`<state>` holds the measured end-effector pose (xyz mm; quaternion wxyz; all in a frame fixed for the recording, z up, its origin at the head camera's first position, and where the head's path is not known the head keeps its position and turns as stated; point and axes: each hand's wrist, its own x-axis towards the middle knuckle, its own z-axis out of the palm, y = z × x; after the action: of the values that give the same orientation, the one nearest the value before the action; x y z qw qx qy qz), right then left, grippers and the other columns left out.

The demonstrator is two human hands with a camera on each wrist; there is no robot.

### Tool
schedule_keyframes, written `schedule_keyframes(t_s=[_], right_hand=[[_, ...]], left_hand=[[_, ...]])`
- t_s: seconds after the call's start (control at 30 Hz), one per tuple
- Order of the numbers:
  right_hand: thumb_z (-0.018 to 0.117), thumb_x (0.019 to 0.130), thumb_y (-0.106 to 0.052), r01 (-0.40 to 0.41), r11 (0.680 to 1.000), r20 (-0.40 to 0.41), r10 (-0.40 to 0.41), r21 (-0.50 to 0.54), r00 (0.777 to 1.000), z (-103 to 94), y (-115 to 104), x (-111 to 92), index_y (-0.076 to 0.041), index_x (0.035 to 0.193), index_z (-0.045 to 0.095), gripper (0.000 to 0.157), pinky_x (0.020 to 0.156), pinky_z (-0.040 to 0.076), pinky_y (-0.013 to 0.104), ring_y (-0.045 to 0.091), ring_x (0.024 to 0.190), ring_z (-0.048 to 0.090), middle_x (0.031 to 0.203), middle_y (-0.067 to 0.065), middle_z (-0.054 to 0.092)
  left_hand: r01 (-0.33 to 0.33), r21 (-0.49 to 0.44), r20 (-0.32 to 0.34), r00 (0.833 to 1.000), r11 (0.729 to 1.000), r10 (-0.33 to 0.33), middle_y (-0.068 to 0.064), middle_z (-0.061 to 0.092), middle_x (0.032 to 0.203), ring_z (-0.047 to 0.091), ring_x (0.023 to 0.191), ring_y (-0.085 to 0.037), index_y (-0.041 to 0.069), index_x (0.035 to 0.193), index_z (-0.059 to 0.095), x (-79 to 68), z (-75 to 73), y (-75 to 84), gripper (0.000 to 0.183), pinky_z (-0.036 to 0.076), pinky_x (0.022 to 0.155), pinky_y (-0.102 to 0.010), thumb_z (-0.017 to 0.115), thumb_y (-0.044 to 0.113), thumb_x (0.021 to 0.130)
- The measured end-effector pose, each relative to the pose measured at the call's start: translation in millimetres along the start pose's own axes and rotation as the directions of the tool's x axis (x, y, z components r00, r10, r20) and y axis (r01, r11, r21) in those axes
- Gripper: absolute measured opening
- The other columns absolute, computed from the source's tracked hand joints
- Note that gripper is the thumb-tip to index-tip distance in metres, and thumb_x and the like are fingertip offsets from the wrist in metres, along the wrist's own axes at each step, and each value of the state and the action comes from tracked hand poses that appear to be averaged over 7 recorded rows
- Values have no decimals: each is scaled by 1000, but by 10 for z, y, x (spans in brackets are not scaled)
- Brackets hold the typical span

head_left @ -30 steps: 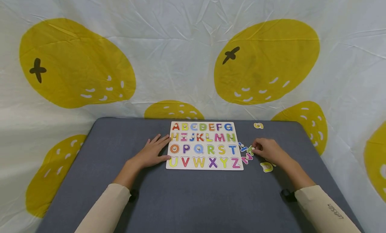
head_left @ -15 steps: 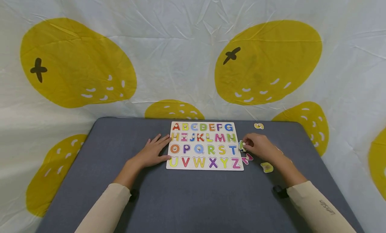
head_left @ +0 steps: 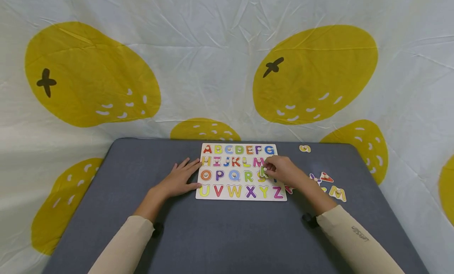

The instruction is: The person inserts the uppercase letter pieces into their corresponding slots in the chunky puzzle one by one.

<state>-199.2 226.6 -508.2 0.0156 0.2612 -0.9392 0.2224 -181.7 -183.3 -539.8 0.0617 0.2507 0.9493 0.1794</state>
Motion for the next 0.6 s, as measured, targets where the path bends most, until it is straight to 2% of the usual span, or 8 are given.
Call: schedule_keyframes(t_s=[0.2,0.43,0.6], right_hand=[[77,90,-10,53,999,48,-53,-7,997,110,-169,146,-9,95,72,7,68,47,26,9,74,53,79,-4,61],[75,91,-8,127,991,66,-125,-29,990,236,-302,250,-8,92,71,4,69,48,26,8,73,52,80,-3,63],[73,93,-11,135,988,90,-128,-74,988,289,-348,287,-7,93,73,4,74,48,29,9,75,51,83,-3,62]], left_hand=[[5,0,4,1000,1000,-5,-6,27,171,13,159,-42,18,165,29,11,8,-1,85,11,120,-74,68,51,97],[5,7,1,1000,1000,-5,-5,26,172,13,160,-42,19,165,29,17,21,-25,85,12,120,-74,67,53,97],[5,7,1,1000,1000,-5,-6,27,171,13,159,-42,19,165,30,17,28,-29,85,12,120,-75,67,53,97]])
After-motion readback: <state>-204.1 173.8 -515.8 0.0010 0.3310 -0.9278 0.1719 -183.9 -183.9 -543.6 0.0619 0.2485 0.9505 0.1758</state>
